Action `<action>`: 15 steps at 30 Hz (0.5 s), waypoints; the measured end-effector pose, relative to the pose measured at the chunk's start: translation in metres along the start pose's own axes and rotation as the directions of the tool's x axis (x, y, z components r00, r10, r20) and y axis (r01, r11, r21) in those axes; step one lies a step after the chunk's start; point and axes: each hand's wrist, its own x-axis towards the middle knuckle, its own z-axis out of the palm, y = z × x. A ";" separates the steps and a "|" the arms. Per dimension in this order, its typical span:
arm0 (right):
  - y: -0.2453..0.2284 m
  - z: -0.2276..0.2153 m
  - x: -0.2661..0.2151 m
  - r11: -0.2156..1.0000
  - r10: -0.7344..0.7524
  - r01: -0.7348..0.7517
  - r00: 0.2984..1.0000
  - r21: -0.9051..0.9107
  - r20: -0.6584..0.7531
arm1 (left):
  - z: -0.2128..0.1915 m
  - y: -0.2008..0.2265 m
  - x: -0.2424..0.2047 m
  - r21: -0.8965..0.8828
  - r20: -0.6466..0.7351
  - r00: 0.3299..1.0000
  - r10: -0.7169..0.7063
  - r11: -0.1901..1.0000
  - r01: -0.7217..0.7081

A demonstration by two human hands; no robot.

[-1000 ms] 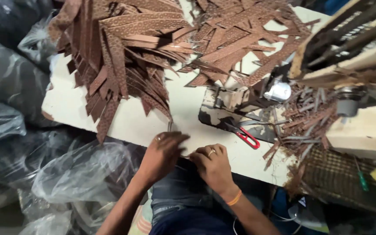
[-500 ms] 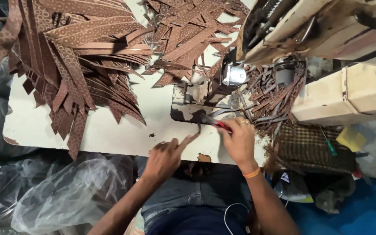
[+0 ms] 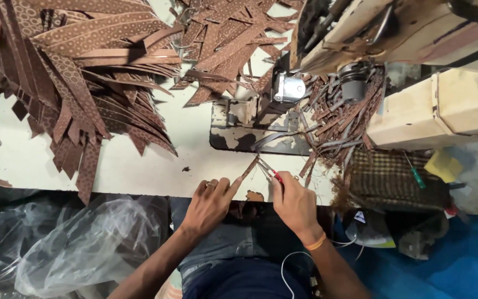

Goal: Stitching together patterned brown material components using an industrial sewing machine.

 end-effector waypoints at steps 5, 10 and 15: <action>-0.001 0.011 -0.008 0.993 -0.115 0.113 0.991 0.035 0.069 | 0.003 0.004 -0.003 0.051 -0.080 0.996 0.025 0.998 -0.021; 0.002 -0.007 0.000 0.998 -0.011 0.007 0.999 -0.068 -0.047 | 0.001 0.009 -0.004 0.088 -0.071 0.997 0.041 0.996 -0.034; -0.008 0.005 -0.013 0.966 -0.259 0.260 0.965 0.007 -0.032 | 0.002 0.009 -0.002 0.075 -0.081 0.996 0.023 0.997 -0.017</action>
